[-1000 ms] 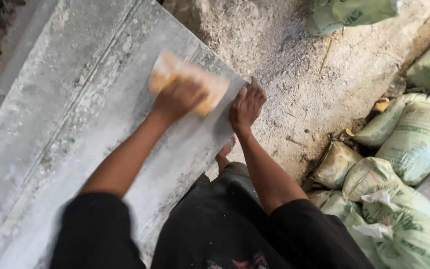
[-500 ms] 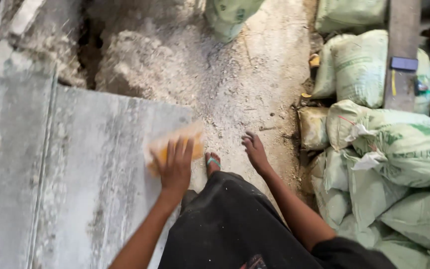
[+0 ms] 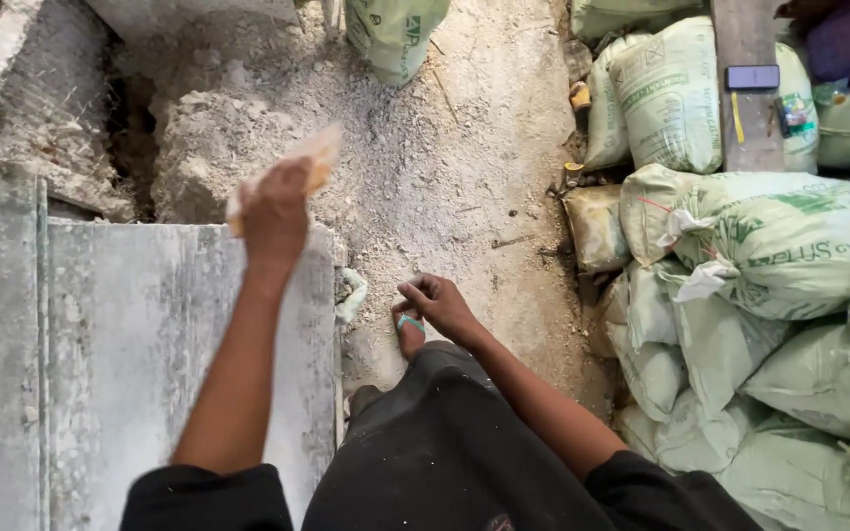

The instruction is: Scraping and cleaning dried plaster or gypsum residue from a workbench surface using a putty knife and a wooden block.

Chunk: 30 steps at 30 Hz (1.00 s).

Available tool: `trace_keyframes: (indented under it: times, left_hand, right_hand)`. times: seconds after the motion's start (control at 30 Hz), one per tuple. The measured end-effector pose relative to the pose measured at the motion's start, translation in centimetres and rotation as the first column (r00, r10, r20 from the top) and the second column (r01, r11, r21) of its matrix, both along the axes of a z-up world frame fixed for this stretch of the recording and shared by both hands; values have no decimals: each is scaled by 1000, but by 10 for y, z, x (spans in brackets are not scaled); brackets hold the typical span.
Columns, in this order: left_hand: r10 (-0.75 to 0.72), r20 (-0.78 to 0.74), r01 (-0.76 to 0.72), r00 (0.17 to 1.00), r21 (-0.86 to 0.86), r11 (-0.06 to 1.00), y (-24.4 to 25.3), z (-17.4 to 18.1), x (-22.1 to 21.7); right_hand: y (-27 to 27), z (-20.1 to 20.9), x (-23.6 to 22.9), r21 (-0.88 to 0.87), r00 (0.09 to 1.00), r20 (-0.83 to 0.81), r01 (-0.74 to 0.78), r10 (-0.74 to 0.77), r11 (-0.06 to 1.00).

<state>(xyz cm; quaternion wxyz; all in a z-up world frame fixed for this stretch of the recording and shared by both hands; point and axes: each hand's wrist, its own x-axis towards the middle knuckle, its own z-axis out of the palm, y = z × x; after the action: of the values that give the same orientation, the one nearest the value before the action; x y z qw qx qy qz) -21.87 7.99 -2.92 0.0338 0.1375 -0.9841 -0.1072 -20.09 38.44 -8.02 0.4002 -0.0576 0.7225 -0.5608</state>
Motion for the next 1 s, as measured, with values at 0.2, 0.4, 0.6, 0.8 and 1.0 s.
trace_keyframes:
  times: [0.2, 0.4, 0.6, 0.8, 1.0]
  left_hand:
    - [51, -243, -31, 969, 87, 996, 142, -20, 116]
    - [251, -215, -210, 944, 194, 958, 226, -11, 294]
    - [746, -162, -644, 646, 409, 646, 244, 21, 348]
    - [995, 37, -692, -95, 716, -93, 250, -20, 392]
    - [704, -16, -540, -710, 654, -530, 424, -53, 593]
  right_hand:
    - [12, -51, 0, -77, 992, 72, -101, 106, 992]
    - [-8, -96, -7, -108, 889, 238, -375, 390, 921]
    - [-101, -32, 10, 227, 367, 114, -914, 923, 335]
    - [-143, 6, 106, 343, -98, 159, -927, 982, -148]
    - [-78, -13, 244, 303, -314, 234, -876, 920, -376]
